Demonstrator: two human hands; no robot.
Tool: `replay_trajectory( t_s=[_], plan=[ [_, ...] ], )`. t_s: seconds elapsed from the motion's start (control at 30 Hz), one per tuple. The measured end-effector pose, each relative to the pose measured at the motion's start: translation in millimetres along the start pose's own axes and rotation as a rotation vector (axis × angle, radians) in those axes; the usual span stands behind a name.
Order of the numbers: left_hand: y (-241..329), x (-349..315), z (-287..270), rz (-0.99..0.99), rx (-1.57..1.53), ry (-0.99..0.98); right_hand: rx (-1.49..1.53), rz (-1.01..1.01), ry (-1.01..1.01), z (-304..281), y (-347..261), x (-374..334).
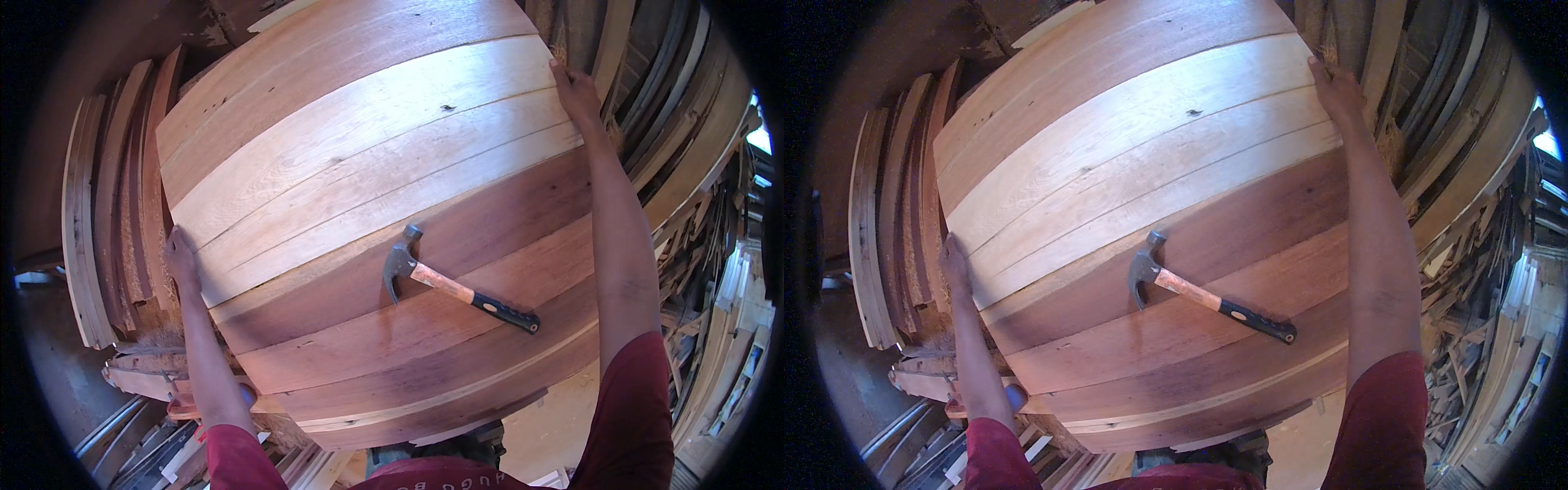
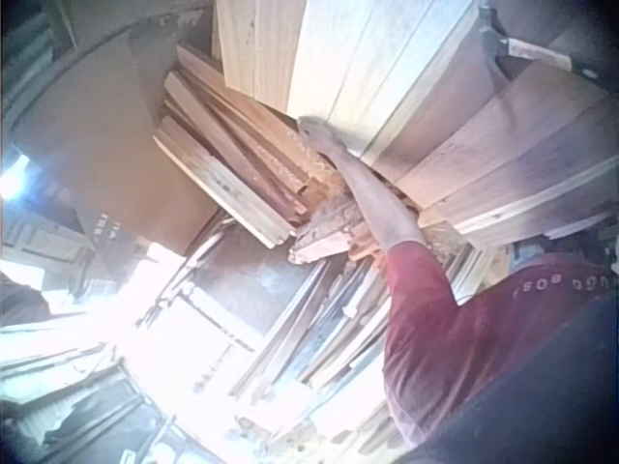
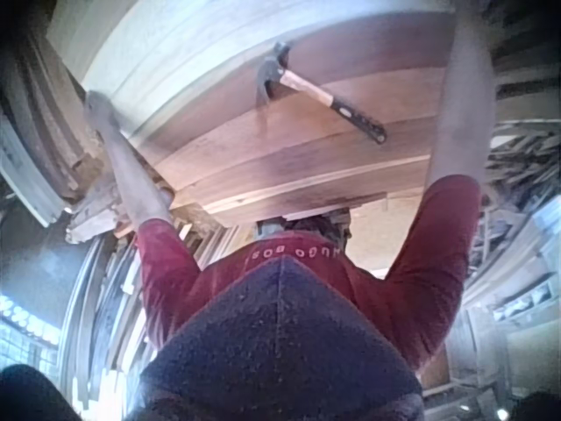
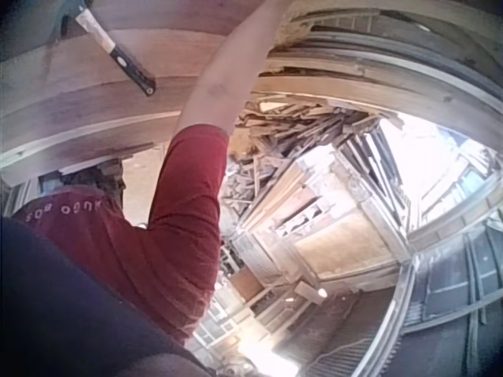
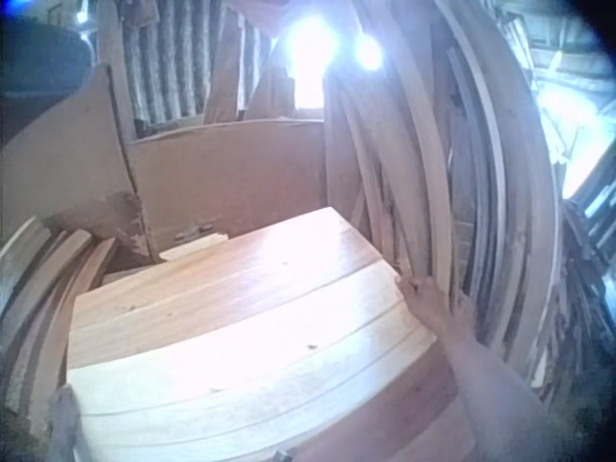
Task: The person assembles a wood panel by hammering the edges of several planks together to join them on a workbench and then sorts the remaining individual planks.
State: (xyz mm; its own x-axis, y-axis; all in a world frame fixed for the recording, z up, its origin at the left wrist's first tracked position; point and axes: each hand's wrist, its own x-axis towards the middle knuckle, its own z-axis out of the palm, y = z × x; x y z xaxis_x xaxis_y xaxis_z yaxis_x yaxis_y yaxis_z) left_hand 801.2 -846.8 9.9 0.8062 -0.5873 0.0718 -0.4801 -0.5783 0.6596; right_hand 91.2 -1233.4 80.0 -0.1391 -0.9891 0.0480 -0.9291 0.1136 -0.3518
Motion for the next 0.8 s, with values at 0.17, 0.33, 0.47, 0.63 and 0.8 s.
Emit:
replay_trajectory(
  t_s=[0.17,0.33,0.47,0.63,0.8],
  plan=[
    [2.9,-5.5,5.3,-0.02,-0.001,-0.043,-0.011,0.009,0.004,-0.2,3.6,2.7],
    [6.2,-6.4,3.3,0.042,-0.017,-0.034,0.019,-0.012,0.012,-1.8,9.9,3.6],
    [17.1,-17.3,2.2,-0.051,-0.067,-0.054,0.052,-0.053,0.036,-2.9,-3.4,-4.6],
    [30.1,-20.3,10.1,-0.004,-0.102,-0.049,0.126,-0.138,0.013,-14.6,1.1,-8.8],
    [53.3,-25.5,7.1,0.024,-0.167,0.021,0.173,-0.1,0.0,-7.2,9.9,-0.6]
  ],
)
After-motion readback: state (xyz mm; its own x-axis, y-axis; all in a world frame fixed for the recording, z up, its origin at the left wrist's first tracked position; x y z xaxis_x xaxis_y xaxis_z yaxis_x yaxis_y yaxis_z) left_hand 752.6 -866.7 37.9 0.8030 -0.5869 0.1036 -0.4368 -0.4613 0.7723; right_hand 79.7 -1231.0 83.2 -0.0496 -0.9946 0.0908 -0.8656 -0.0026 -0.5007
